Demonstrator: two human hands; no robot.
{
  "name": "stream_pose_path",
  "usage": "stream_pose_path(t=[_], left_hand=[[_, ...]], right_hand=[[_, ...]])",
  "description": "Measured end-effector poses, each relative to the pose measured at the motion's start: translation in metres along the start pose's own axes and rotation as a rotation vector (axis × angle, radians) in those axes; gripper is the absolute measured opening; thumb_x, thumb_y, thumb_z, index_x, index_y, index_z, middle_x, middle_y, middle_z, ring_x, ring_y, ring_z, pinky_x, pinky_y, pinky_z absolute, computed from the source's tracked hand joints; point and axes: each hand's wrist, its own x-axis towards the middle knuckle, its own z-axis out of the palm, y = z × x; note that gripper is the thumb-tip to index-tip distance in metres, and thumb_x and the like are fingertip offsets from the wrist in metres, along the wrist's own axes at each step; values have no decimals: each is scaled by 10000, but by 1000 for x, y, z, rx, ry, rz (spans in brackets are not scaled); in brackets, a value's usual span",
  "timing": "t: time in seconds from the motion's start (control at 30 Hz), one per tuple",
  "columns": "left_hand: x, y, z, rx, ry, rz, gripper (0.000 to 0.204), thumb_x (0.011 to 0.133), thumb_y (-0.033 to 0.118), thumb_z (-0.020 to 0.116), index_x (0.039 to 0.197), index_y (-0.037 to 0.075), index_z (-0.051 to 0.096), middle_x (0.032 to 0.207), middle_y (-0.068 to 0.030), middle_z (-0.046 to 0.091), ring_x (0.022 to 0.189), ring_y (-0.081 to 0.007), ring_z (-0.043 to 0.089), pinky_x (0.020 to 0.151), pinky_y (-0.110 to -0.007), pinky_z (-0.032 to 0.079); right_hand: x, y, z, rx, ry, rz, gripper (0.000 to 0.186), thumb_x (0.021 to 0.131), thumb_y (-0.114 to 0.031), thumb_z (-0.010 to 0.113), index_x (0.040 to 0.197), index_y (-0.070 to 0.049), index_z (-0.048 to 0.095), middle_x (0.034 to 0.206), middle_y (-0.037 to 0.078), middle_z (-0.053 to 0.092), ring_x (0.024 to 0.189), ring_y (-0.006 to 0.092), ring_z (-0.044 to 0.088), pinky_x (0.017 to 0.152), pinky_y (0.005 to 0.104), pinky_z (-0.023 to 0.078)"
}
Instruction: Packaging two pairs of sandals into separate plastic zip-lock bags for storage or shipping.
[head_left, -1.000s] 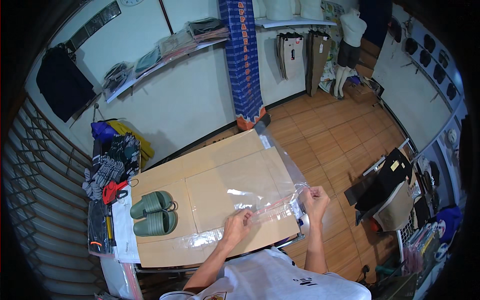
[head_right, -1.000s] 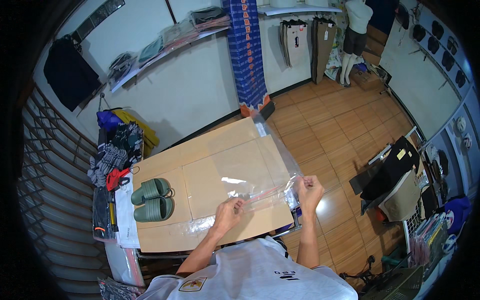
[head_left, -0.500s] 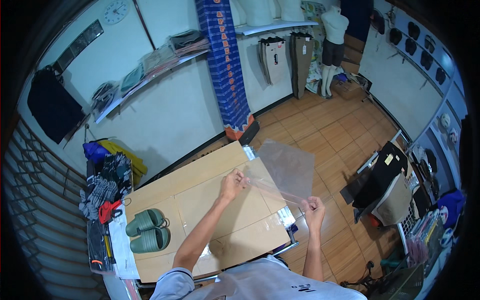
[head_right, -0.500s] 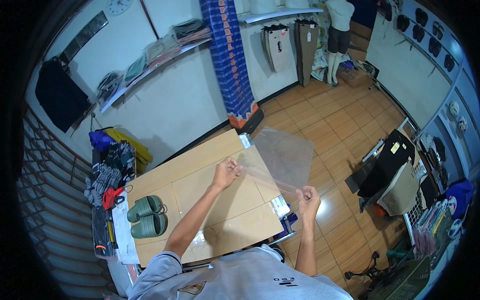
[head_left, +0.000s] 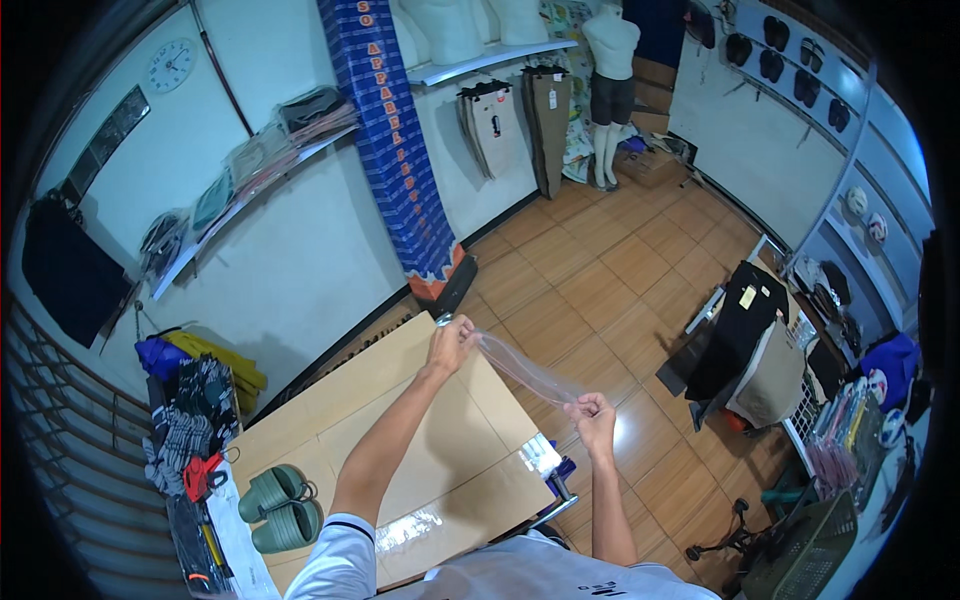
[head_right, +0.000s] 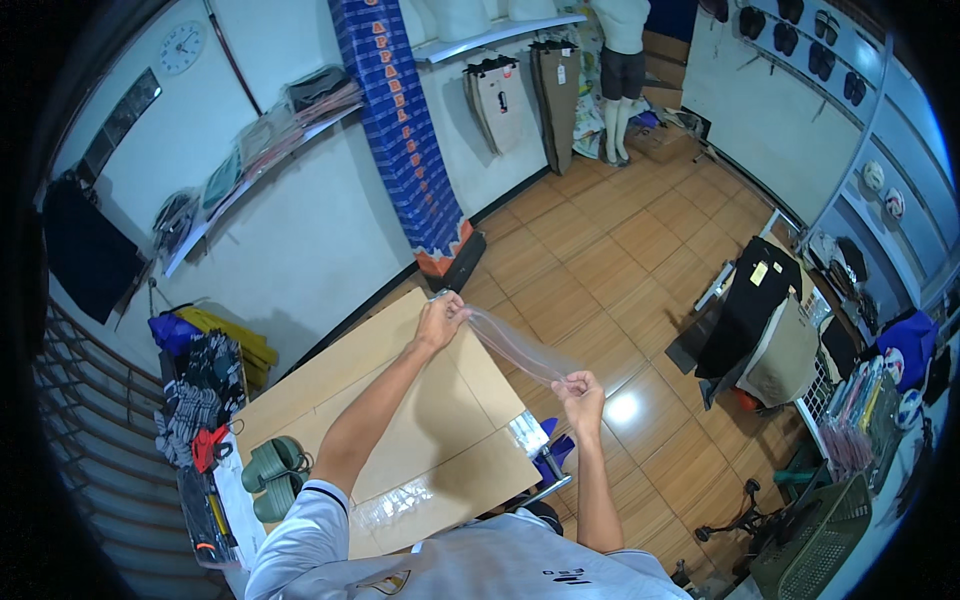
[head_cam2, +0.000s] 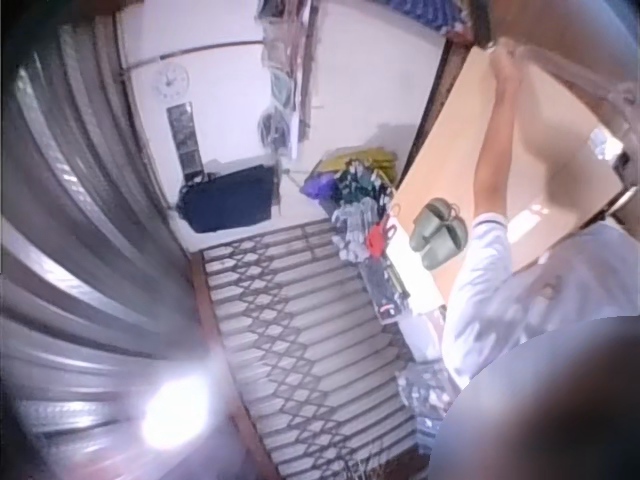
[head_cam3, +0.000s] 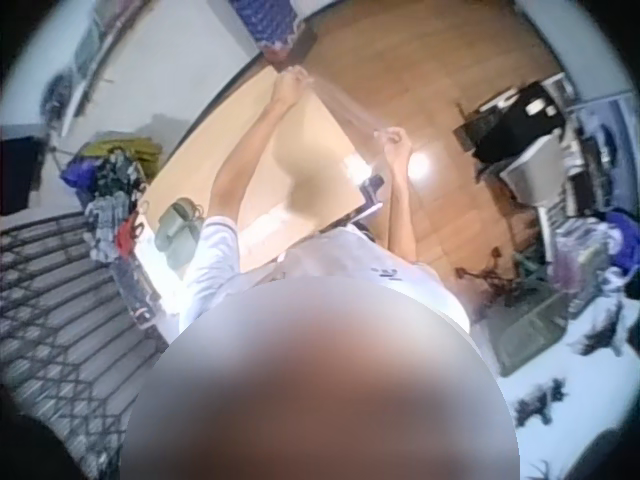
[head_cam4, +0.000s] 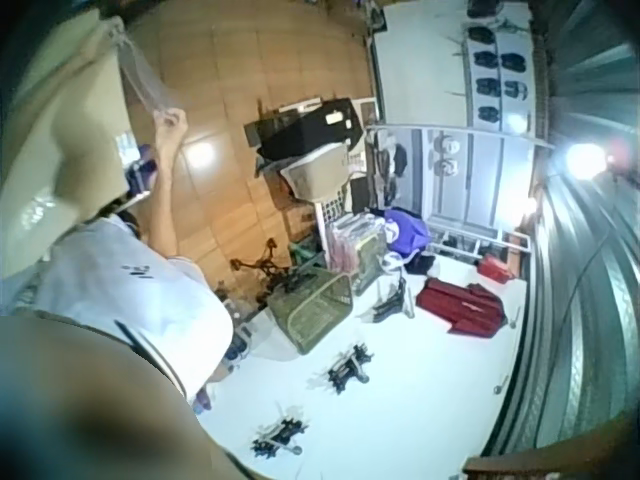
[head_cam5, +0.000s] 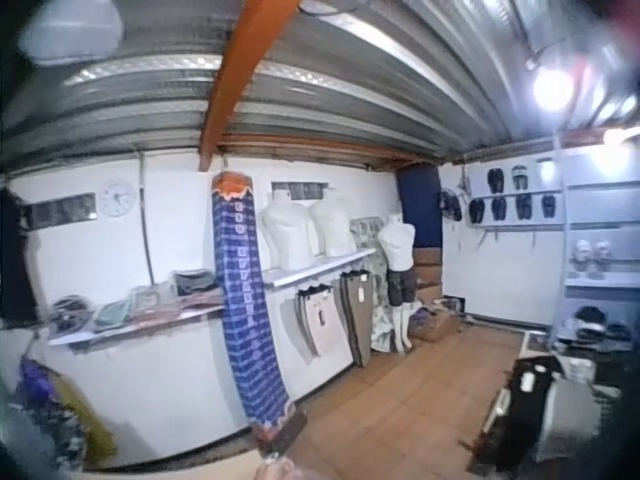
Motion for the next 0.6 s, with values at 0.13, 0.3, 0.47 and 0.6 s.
stream_pose_path(t=[0.13, 0.3, 0.47, 0.6], left_hand=[[13, -10, 0, 37, 7, -21, 218, 803, 144, 786, 925, 42, 637, 807, -131, 689, 802, -292, 683, 732, -399, 535], [24, -10, 5, -5, 25, -67, 222, 791, 171, 801, 897, 48, 649, 802, -106, 702, 772, -259, 682, 724, -392, 528], [27, -27, 2, -78, 75, -85, 222, 780, 179, 813, 868, 55, 652, 750, -64, 693, 715, -170, 653, 688, -337, 516], [15, -27, 0, -129, 116, -95, 228, 776, 179, 811, 865, 49, 647, 746, -78, 696, 699, -180, 663, 670, -331, 509]], right_hand=[[6, 4, 8, -41, 29, -28, 233, 789, -25, 776, 888, -17, 565, 732, 28, 623, 621, 71, 549, 521, 220, 427], [7, 6, 17, -84, 80, -66, 223, 801, -17, 766, 856, -25, 550, 707, 13, 607, 618, 58, 529, 539, 212, 418], [-8, -8, 31, -138, 142, -110, 237, 800, -15, 767, 799, -42, 532, 673, -15, 570, 601, 44, 473, 543, 211, 395], [-26, -11, 38, -176, 169, -136, 246, 800, -21, 769, 776, -42, 524, 661, -19, 556, 596, 44, 456, 544, 215, 391]])
